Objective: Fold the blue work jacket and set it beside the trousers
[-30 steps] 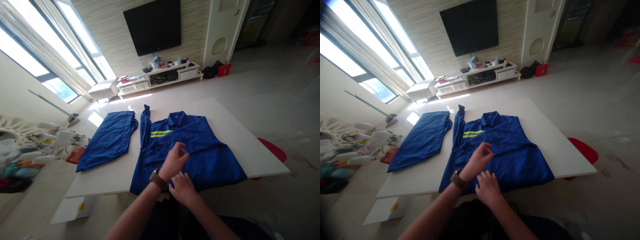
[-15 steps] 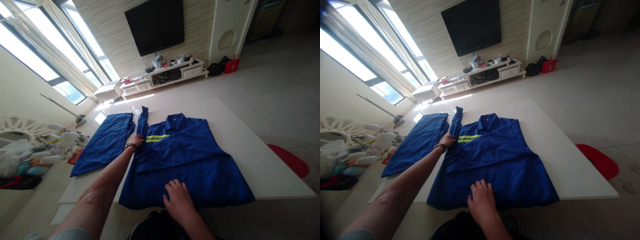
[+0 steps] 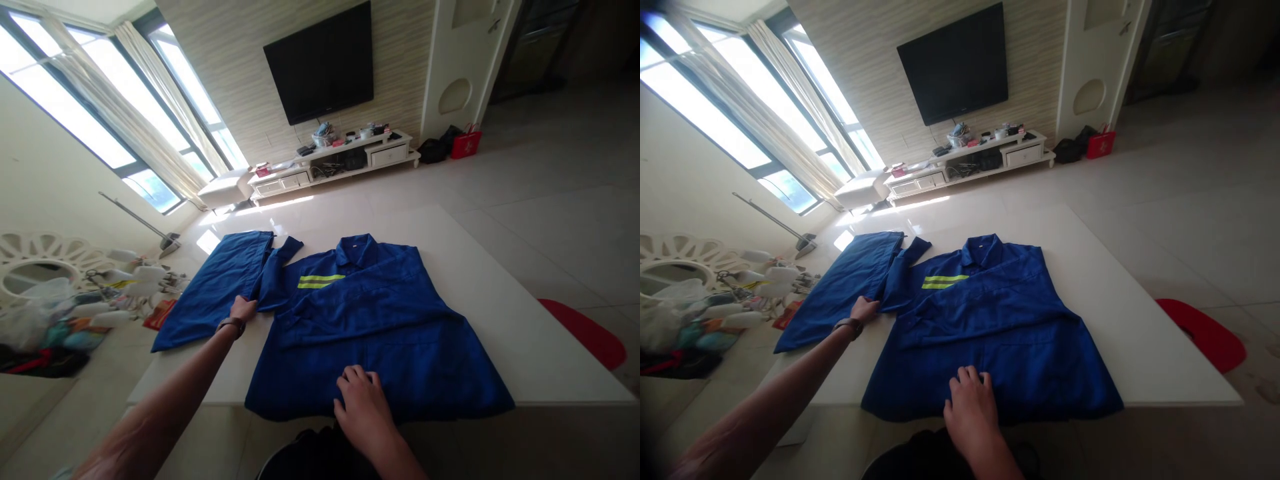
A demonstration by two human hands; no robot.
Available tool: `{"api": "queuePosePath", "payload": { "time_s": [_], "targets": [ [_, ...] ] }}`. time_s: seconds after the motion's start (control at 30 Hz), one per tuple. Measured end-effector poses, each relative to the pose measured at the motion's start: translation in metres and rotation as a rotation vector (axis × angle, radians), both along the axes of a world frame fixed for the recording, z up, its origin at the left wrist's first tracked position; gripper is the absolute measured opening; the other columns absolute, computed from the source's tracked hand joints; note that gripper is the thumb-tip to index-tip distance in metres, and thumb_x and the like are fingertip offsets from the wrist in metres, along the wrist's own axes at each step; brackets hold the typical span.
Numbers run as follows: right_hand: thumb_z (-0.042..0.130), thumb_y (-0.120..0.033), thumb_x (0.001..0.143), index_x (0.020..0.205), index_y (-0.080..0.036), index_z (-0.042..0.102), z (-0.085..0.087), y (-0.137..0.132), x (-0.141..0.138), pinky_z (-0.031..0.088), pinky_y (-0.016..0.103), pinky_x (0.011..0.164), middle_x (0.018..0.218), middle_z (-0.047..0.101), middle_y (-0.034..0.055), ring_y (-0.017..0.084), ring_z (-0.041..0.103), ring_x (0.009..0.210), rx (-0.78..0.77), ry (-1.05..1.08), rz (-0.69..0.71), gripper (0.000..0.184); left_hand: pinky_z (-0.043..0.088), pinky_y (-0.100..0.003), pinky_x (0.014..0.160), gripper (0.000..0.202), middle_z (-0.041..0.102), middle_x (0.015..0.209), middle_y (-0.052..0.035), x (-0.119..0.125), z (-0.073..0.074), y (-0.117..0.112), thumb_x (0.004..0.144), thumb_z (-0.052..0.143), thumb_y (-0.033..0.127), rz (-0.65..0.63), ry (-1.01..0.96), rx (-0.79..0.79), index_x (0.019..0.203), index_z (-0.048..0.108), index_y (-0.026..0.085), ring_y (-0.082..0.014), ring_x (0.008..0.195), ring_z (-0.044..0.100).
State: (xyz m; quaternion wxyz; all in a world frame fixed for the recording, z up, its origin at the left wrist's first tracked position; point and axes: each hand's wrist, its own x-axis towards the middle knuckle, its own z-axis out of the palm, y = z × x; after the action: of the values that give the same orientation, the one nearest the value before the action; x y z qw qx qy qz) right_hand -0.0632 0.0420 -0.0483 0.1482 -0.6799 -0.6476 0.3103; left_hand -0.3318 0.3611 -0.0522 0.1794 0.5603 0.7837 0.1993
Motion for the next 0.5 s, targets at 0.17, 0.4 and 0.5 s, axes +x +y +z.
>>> {"api": "queuePosePath", "payload": {
  "time_s": [0.17,0.4,0.5],
  "targets": [
    [0.053,-0.024,0.094,0.104,-0.024,0.074,-0.005,0.002,-0.005,0.042,0.053,0.105,0.131,0.066,0.01,0.032,0.056,0.127,0.0,-0.05,0.0,0.023,0.051,-0.041,0.096,0.054,0.065,0.127,-0.0208,0.005,0.001,0.051,0.073,0.071,0.019,-0.042,-0.014,0.002,0.125,0.054,0.013,-0.0353,0.118,0.064],
    [0.053,-0.028,0.094,0.107,-0.025,0.074,-0.012,0.015,-0.008,0.044,0.055,0.105,0.135,0.065,0.0096,0.035,0.054,0.129,-0.043,-0.044,0.004,0.025,0.054,-0.041,0.089,0.049,0.073,0.1,-0.0145,0.033,-0.011,0.088,0.064,0.08,0.017,-0.087,-0.127,-0.055,0.11,0.065,0.011,-0.0341,0.104,0.068],
    [0.053,-0.027,0.094,0.111,-0.026,0.074,-0.012,0.015,-0.006,0.043,0.055,0.107,0.138,0.064,0.0088,0.034,0.053,0.13,-0.061,-0.029,0.012,0.027,0.056,-0.038,0.088,0.04,0.074,0.095,-0.0098,0.034,-0.006,0.093,0.08,0.075,0.033,-0.104,-0.214,0.006,0.114,0.067,0.013,-0.0271,0.097,0.069]
  ]
}}
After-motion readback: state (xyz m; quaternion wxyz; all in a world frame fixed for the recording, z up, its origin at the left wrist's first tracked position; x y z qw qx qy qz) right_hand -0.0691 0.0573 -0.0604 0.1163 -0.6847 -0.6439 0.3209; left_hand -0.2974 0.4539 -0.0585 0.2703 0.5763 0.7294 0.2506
